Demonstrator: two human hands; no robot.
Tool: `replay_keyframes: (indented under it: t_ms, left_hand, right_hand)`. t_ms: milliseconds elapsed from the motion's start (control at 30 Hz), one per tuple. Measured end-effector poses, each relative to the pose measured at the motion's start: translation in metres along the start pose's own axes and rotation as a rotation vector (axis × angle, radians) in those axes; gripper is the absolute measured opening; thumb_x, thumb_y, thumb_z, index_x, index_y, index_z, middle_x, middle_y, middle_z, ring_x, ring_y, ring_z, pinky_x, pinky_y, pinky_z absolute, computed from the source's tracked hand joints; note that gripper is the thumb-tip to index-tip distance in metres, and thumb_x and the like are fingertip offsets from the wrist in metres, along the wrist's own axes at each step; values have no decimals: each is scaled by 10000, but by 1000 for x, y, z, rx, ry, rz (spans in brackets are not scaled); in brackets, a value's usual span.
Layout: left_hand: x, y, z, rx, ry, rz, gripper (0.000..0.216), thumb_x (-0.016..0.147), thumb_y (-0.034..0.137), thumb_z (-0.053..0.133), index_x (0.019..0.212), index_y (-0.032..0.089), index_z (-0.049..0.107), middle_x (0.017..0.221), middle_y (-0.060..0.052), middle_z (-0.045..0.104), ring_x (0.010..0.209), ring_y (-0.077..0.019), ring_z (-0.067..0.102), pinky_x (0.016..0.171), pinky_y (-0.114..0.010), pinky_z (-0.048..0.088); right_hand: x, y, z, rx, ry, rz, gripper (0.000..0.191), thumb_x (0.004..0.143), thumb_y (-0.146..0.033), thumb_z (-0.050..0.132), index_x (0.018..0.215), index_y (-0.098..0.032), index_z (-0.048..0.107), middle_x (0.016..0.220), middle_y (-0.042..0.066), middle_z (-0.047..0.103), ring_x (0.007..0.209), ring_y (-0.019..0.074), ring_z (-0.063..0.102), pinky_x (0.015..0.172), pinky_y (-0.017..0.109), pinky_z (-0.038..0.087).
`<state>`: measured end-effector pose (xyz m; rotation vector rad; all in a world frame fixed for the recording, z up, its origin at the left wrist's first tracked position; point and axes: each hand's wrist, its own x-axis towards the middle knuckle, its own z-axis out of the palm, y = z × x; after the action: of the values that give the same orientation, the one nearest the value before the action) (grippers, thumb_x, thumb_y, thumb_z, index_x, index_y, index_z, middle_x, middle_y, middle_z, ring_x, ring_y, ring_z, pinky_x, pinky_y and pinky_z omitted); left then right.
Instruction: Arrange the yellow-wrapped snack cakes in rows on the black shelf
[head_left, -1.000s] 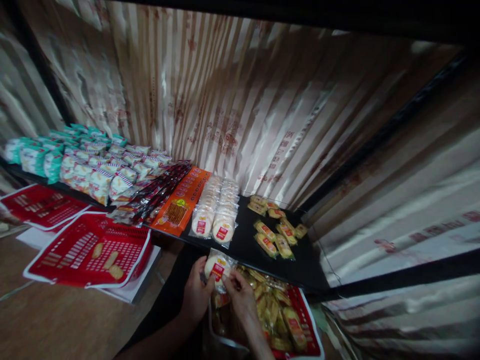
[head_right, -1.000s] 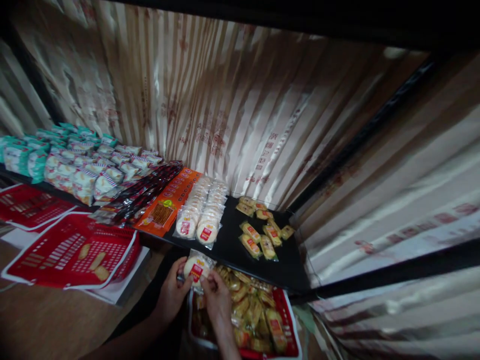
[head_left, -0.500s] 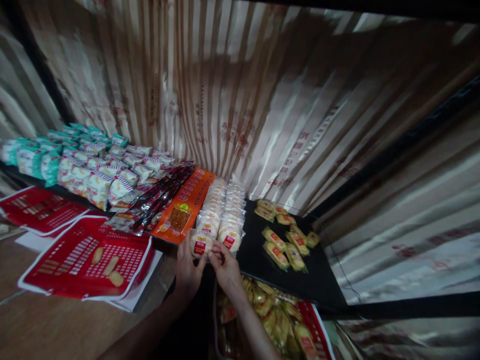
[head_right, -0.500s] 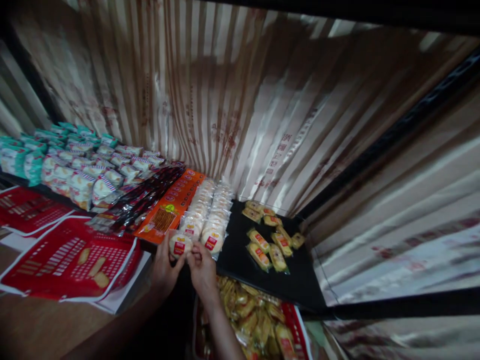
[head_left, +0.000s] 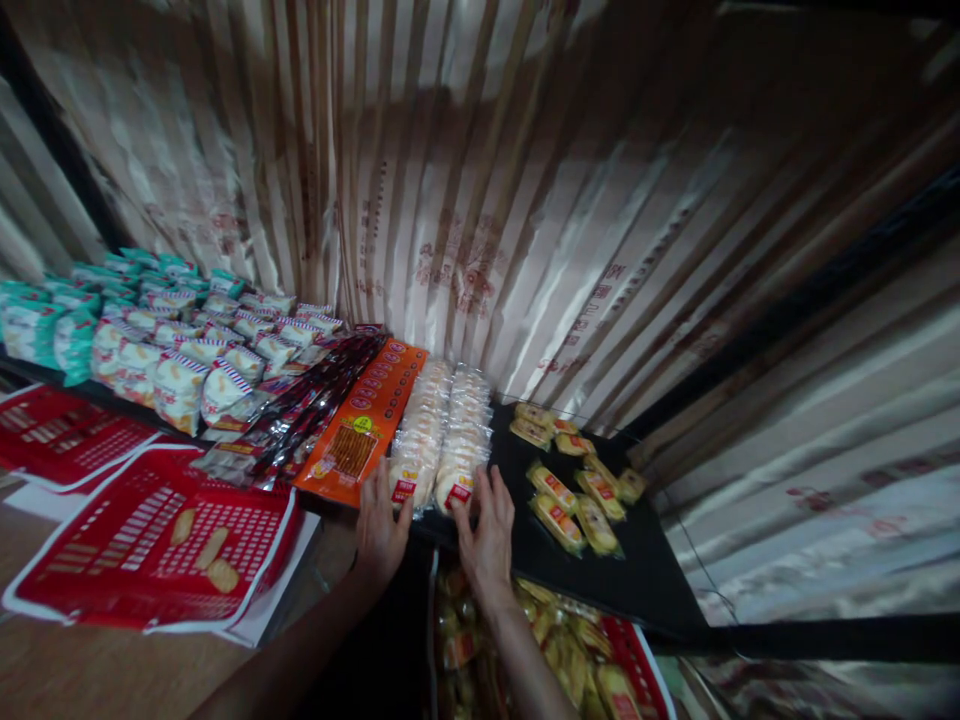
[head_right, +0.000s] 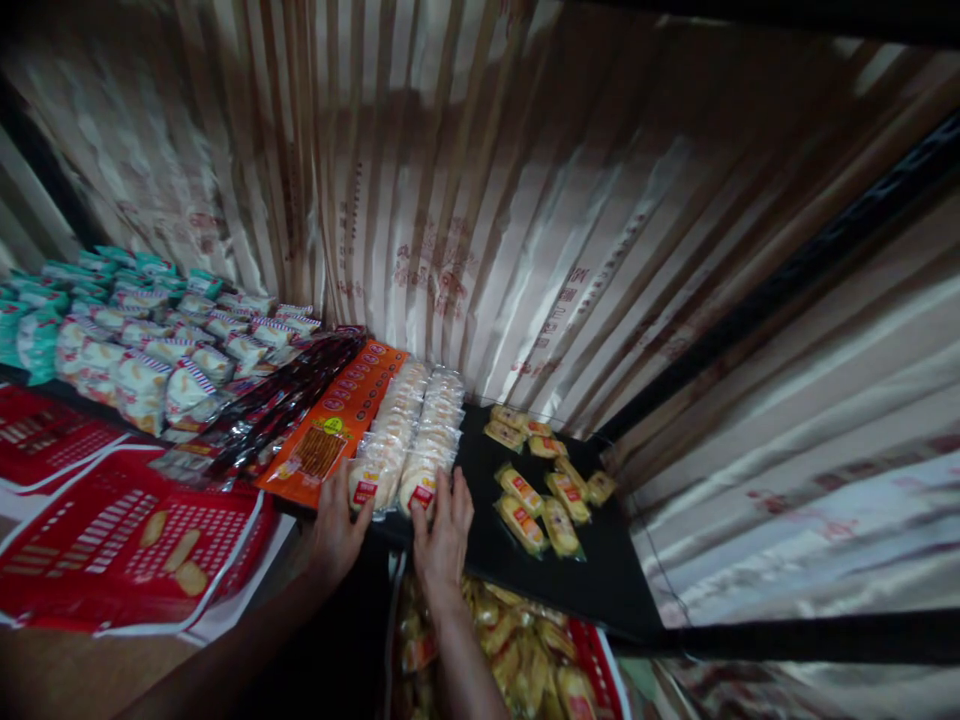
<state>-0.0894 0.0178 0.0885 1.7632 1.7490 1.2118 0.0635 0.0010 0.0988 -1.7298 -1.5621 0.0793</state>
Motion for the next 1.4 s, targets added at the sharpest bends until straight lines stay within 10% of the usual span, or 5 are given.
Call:
replay_keyframes:
  t_ms: [533, 1400]
  left_hand:
    - [7, -8, 20, 95, 161, 152, 523, 851, 269, 481, 1340, 151, 340, 1227, -142, 511, 1159, -269, 469, 961, -442, 417]
    - [-5, -1, 7, 296, 123, 290, 392, 869, 294, 479, 1235, 155, 494, 1173, -147, 425, 1101, -280, 440, 910, -427, 448]
  right_hand:
    - [-1, 16, 21, -239, -36, -26, 632, 868, -447, 401, 1409, -168, 232, 1368, 127, 441, 1242, 263, 405, 958, 418, 385]
    - [-2, 5, 18, -199, -58, 105, 685, 877, -487, 342, 1436, -148, 137, 1490, 141, 212, 1349, 270, 239, 1020, 442, 307]
